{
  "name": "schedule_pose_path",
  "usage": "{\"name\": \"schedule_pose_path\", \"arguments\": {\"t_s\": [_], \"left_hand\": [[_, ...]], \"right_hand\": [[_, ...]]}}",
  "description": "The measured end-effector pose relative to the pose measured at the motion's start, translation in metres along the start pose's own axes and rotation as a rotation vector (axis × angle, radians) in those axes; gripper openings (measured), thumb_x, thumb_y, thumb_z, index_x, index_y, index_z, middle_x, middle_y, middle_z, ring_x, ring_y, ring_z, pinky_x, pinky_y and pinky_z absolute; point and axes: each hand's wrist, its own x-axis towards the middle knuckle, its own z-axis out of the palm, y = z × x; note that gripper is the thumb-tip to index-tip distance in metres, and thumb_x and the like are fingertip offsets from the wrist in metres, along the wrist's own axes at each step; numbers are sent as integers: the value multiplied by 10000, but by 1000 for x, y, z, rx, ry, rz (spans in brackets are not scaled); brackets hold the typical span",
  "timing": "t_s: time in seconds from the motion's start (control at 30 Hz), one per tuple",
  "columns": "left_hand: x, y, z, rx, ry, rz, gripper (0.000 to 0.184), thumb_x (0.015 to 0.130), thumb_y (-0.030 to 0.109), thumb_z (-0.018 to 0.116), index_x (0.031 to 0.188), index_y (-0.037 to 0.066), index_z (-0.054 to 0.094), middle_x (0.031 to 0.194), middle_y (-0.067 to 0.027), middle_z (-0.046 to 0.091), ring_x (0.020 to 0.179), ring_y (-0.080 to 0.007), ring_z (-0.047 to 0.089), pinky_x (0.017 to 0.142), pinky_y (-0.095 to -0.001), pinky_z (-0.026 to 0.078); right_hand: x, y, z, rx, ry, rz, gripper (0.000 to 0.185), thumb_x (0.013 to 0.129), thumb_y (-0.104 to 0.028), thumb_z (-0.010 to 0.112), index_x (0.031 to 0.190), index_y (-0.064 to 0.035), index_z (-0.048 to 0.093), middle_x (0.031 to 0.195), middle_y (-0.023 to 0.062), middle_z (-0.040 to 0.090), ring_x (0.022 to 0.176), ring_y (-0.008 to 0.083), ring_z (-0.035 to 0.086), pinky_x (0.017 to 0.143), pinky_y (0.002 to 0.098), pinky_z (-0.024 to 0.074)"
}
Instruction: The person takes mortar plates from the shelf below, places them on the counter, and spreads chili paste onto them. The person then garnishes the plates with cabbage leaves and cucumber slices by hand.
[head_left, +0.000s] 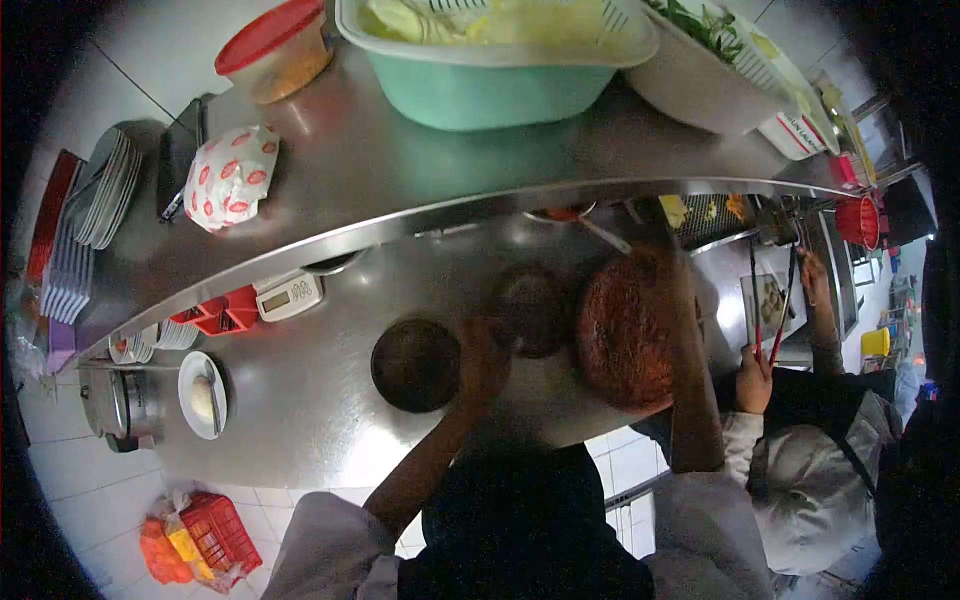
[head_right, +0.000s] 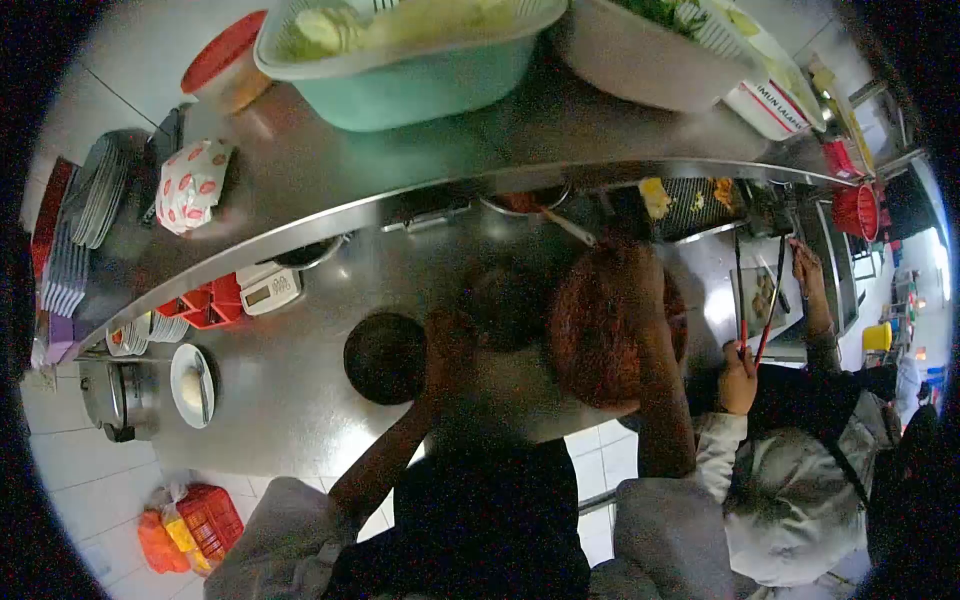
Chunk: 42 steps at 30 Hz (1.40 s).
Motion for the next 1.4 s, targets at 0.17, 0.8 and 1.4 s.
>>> {"name": "schedule_pose_path", "arguments": {"t_s": [0.17,0.8,1.4], "left_hand": [[6,15,-16,-368,138,-287,491,935,250,693,1331,32,504,1308,-225,505,1211,-407,506,1039,-533,417],[-117,-79,-136,-604,156,-798,395,979,106,632,1348,38,507,1179,-181,682,993,-263,695,756,-378,583],[-59,-57,-165,-896,124,-776,591,918,-19,653,1478,51,475,1366,-184,568,1074,-310,670,851,-407,625]], "right_hand": [[6,27,38,-332,-40,-98,134,1008,-41,497,1091,-94,588,974,105,646,931,222,639,824,308,511],[216,-284,102,557,-240,-447,339,974,-257,619,1246,-54,626,1128,185,654,986,293,620,855,394,524],[68,-244,56,373,-158,-78,361,965,-316,619,1175,-24,640,1149,195,667,1088,295,637,914,429,509]]}}
